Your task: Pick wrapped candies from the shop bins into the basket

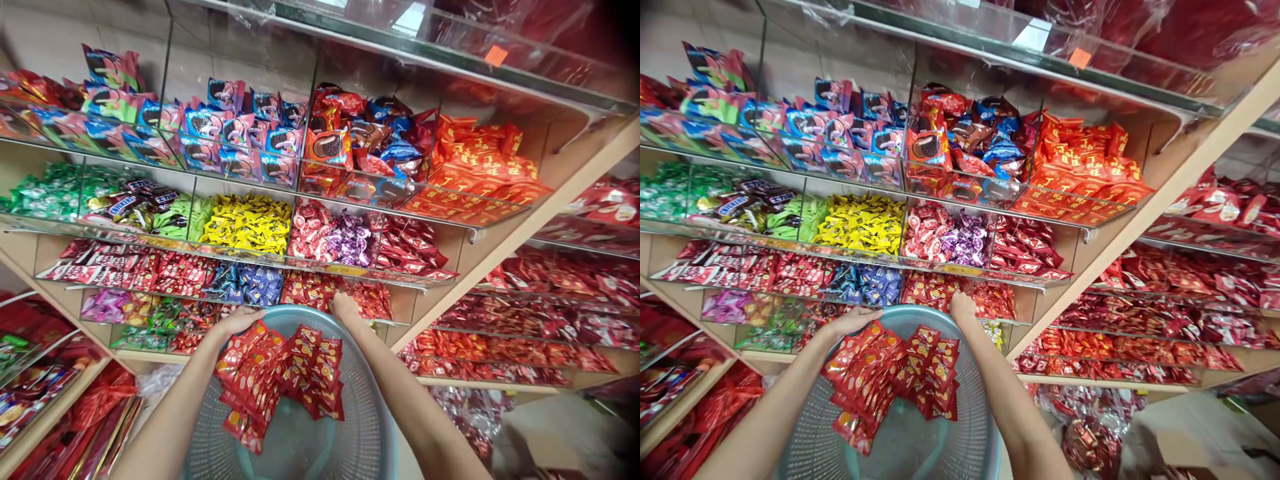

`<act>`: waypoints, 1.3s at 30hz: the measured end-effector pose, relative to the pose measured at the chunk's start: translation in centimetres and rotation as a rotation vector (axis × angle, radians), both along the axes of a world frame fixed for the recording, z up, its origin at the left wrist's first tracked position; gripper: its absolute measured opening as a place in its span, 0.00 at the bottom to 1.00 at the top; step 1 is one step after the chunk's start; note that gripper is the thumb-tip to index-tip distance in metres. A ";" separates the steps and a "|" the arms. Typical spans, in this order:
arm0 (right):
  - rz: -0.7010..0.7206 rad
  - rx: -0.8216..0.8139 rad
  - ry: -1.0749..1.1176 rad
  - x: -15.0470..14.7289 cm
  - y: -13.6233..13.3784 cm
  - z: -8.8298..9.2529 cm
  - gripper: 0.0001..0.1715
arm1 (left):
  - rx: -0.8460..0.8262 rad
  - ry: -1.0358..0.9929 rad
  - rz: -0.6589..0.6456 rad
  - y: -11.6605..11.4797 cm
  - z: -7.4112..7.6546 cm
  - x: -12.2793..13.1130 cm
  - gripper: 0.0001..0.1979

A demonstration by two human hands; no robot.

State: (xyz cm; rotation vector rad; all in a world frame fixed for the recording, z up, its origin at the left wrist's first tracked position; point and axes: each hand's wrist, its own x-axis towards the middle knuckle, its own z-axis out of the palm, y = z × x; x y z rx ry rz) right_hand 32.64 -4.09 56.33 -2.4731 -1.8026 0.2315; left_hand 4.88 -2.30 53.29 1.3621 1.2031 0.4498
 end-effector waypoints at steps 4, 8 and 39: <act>-0.026 -0.064 -0.002 -0.7 1.7 -1.0 0.15 | 0.024 -0.008 -0.007 0.2 -0.2 0.0 0.24; -0.040 -0.097 -0.011 -0.5 2.2 -1.4 0.14 | 0.044 0.014 0.002 0.4 -0.1 0.0 0.23; -0.169 -0.044 0.173 1.1 2.6 -3.4 0.28 | 0.075 0.017 -0.018 0.6 -0.7 -0.3 0.22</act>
